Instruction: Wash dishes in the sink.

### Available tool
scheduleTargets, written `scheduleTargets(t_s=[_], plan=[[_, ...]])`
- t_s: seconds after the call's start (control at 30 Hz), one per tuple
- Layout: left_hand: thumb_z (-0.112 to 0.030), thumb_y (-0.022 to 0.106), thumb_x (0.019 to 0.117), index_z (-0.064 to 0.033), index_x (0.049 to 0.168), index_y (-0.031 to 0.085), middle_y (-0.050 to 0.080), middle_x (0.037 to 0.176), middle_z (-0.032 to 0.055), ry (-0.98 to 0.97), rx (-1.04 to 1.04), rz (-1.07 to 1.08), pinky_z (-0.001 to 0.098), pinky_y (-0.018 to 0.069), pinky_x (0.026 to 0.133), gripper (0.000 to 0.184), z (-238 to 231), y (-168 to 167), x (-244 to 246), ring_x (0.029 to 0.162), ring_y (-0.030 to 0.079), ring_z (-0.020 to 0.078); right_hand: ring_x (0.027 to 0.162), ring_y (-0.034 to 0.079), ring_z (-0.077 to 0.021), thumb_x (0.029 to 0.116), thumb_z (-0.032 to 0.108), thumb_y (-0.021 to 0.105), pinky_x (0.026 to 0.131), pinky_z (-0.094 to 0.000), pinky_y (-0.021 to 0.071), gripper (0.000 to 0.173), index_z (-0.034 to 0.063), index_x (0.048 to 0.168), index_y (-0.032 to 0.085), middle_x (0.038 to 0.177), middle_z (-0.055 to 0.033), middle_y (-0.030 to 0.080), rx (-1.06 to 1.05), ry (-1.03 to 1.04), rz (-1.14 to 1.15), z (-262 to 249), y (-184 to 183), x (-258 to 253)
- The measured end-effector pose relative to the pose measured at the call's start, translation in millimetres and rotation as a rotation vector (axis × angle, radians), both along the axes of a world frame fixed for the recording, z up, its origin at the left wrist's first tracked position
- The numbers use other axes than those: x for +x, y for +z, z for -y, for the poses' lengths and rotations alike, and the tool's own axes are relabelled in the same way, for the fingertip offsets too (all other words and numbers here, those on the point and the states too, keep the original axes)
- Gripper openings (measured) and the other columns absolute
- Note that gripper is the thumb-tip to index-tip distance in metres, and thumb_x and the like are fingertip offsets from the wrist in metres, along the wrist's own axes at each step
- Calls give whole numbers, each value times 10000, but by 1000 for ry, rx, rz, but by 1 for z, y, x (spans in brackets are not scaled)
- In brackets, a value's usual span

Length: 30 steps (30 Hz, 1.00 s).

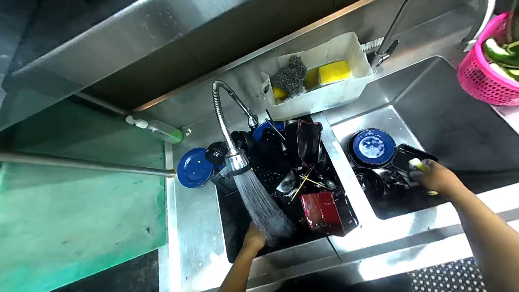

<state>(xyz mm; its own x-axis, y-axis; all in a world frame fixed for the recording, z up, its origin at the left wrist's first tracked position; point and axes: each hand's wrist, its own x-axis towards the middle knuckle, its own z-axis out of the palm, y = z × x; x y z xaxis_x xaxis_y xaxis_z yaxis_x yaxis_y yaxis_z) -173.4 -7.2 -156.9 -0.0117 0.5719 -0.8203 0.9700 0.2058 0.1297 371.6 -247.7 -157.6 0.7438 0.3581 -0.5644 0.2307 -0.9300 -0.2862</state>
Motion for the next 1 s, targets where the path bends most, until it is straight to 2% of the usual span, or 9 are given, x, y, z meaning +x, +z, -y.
scheduleTargets(t_s=[0.07, 0.17, 0.27, 0.33, 0.43, 0.53, 0.7, 0.87, 1.0], plan=[[-184, 680, 964, -86, 1530, 351, 644, 1141, 217, 223, -111, 46, 436, 586, 751, 661, -3, 18, 2, 856, 682, 280, 1000, 636, -539, 990, 245, 694, 832, -765, 466, 410, 17, 1310, 578, 1091, -330, 656, 88, -11, 50, -2, 27, -10], [-157, 629, 967, -117, 1538, 327, 645, 1086, 222, 403, -183, 56, 435, 611, 695, 647, -20, 47, -11, 789, 701, 282, 935, 645, -530, 1028, 303, 637, 784, -757, 475, 408, 18, 1312, 572, 1047, -313, 657, 247, 8, 174, -12, 84, -40], [-173, 544, 1006, -68, 1149, 540, 559, 743, 84, 603, -214, 191, 310, 499, 509, 178, -30, 66, -31, 549, 546, 165, 1042, 627, -504, 1054, 302, 584, 860, -754, 461, 397, 29, 1343, 569, 1176, -303, 626, 383, 46, 245, -38, 141, -85], [-275, 423, 1056, -113, 918, 528, 479, 600, 7, 739, -361, 329, 238, 386, 430, 237, -24, 71, -29, 449, 424, 97, 1188, 599, -451, 1057, 250, 554, 977, -703, 466, 407, 59, 1417, 544, 1333, -266, 584, 416, 131, 197, -61, 170, -128], [-345, 428, 1039, -64, 1236, 544, 658, 999, 150, 880, -523, 572, 408, 566, 697, 363, 2, 83, 9, 804, 654, 249, 1250, 585, -351, 1001, 230, 622, 1050, -574, 487, 422, 94, 1398, 584, 1370, -192, 585, 449, 361, 2, -104, 186, -209], [-498, 418, 1051, -130, 1464, 471, 591, 1368, 243, 967, -590, 915, 690, 535, 917, 556, 22, 100, 69, 1186, 619, 465, 1347, 519, -323, 995, 402, 600, 1136, -521, 435, 476, 138, 1391, 612, 1425, -158, 566, 407, 584, -81, -146, 166, -276], [-755, 194, 992, -153, 1358, 558, 691, 1173, 119, 934, -463, 1215, 496, 583, 841, 793, 26, 118, 129, 1038, 680, 265, 1395, 481, -357, 1013, 344, 579, 1158, -498, 424, 504, 78, 1439, 548, 1491, -222, 489, 358, 581, -105, -172, 155, -324], [-837, 151, 932, -119, 1397, 539, 690, 1158, 188, 843, -526, 1163, 567, 573, 849, 940, -2, 126, 123, 1035, 681, 336, 1334, 553, -304, 954, 69, 651, 1175, -479, 400, 342, 23, 1293, 668, 1360, -174, 637, 482, 901, -365, -153, 180, -300], [-833, 80, 929, -155, 1318, 603, 711, 1113, 183, 667, -761, 1305, 571, 597, 745, 940, 0, 141, 124, 973, 703, 360, 1236, 607, -273, 975, 111, 611, 1124, -457, 453, 176, 92, 1077, 753, 1188, -90, 712, 681, 1080, 89, -163, 180, -288]])
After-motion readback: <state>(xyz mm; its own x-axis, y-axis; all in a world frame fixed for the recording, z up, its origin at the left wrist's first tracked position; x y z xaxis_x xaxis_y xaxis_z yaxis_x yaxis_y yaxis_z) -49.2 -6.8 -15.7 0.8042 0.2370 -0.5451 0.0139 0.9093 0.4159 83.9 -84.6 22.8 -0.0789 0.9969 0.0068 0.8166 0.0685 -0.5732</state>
